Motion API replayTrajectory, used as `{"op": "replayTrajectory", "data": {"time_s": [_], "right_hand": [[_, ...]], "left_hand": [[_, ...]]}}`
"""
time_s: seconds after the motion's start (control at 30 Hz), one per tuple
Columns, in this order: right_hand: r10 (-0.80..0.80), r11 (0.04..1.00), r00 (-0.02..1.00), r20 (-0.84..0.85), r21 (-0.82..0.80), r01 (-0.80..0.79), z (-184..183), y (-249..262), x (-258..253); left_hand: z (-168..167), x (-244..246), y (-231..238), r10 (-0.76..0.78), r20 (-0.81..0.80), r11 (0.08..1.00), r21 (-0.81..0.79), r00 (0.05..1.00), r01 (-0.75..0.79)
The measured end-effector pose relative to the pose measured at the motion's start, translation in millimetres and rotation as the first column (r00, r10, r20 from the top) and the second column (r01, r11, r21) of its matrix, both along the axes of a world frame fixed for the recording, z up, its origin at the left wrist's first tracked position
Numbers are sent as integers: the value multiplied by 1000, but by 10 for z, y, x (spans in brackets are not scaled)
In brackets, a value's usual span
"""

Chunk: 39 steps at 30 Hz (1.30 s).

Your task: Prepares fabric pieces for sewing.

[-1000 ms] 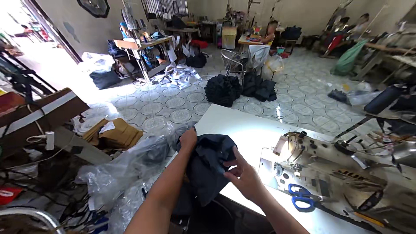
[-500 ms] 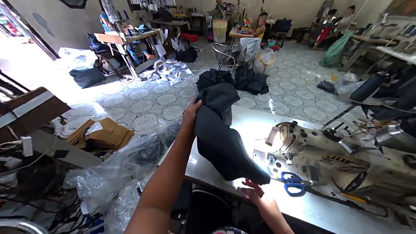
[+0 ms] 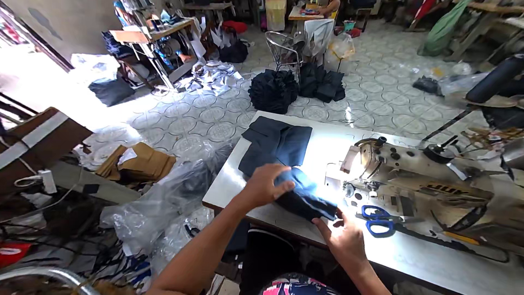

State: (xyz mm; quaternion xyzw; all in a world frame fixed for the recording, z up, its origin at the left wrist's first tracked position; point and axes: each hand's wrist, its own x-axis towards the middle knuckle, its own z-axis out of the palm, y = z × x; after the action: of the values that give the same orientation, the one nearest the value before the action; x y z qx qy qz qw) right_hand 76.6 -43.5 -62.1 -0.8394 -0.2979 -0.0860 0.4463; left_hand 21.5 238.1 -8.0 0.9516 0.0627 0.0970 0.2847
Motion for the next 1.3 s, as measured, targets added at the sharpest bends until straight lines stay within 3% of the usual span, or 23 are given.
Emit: {"op": "replayTrajectory", "data": {"time_s": [0.1,0.37,0.47,0.6,0.7,0.77,0.87,1.03,1.1,1.2,1.3], "right_hand": [[-38,999,998,55,-9,38,-72,-17,16],[-42,998,951,307,-25,52,-134,111,151],[38,999,942,333,-15,-35,-36,183,197],[145,976,947,286,114,-183,132,165,88],[205,957,963,175,169,-235,133,144,-25],[231,955,973,-1,191,-227,38,125,-75],[261,962,908,-327,165,-217,31,95,-64],[407,826,816,-411,547,-136,51,182,24],[436,777,761,-480,628,-49,94,244,52],[487,742,659,-573,669,33,99,380,130],[449,805,559,-697,587,85,116,519,224]], "left_hand": [[-230,63,-94,-105,-202,983,125,974,132],[-385,-150,71,-148,-137,971,170,980,170],[-361,-226,118,-147,37,977,164,988,139],[131,-159,42,-111,400,985,164,910,48],[330,58,-58,-143,472,973,226,870,37],[287,259,-111,-165,397,961,271,903,56],[157,507,-148,-139,254,953,297,957,60],[70,478,-277,-31,394,931,345,919,-116],[64,261,-415,-50,404,963,263,913,-63],[-183,-80,-567,-108,242,975,214,964,56],[-498,-319,-507,-14,-2,974,225,1000,14]]}}
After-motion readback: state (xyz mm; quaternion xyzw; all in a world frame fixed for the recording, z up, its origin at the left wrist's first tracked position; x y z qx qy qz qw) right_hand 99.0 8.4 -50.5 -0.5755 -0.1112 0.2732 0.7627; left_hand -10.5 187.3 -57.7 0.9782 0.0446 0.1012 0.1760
